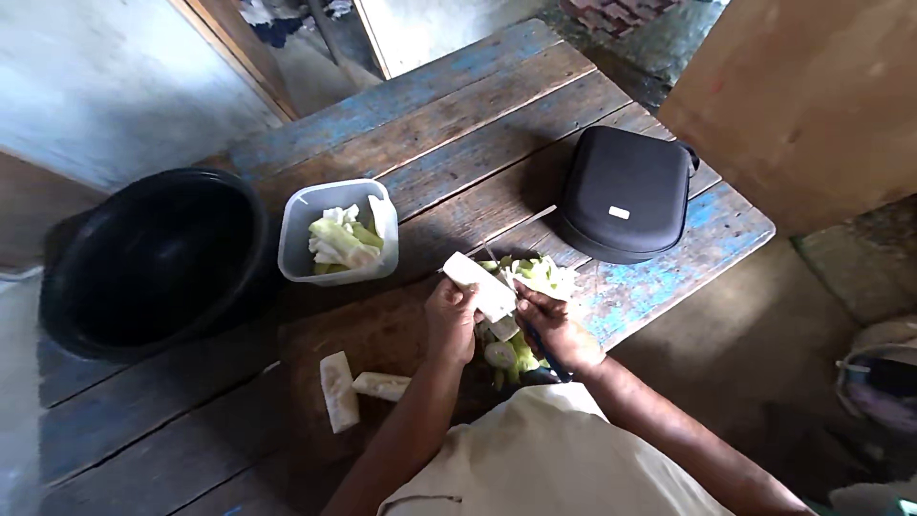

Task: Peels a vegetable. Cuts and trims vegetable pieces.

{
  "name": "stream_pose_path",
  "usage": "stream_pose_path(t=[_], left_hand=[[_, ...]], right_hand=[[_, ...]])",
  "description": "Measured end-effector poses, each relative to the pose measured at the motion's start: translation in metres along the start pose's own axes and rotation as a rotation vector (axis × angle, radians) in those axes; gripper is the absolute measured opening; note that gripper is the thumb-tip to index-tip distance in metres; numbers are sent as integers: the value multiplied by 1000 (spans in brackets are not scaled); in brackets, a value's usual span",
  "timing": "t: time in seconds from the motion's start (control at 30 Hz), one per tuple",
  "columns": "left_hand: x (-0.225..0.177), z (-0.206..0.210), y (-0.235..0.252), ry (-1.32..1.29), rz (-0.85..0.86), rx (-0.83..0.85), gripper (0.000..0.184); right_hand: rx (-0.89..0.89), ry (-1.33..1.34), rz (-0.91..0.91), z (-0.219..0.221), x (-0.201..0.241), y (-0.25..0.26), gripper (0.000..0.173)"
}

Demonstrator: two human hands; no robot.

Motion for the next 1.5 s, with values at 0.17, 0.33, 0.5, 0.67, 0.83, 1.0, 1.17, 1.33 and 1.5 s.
stream_pose_path(t=[0.17,0.33,0.5,0.67,0.83,1.0,1.17,1.33,1.5], left_hand=[[-2,-8,2,6,-61,-64,21],[9,-1,0,-51,-130,43,30],[1,16,-15,109,-166,464,45],[-14,22,-35,365,-123,766,45],[-23,9,-24,-201,15,680,42],[-10,15,-14,-481,107,355,67],[-17,14,-1,-626,-67,304,84],[-20,11,11,-551,-43,276,70],[-14,17,4,-440,-284,429,72]], right_hand=[[-61,-385,-32,-9,-5,4,41],[-104,-530,-24,-13,-2,3,39],[24,-336,-12,-7,16,-7,57],[15,-151,-61,-16,21,4,26],[-61,202,-43,2,25,-5,7],[39,13,5,41,27,-17,16],[125,-334,-202,38,40,-28,47],[141,-746,-318,44,42,-40,50],[29,-830,-455,37,47,-39,50]])
Point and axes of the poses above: each hand's wrist, its own y-axis towards the middle knuckle, its own z-axis out of the palm, x = y × z, the point moved 9 cm from there along y, towards the middle knuckle, and after that the axes turned 3 degrees about -y, right-handed, at the moved point
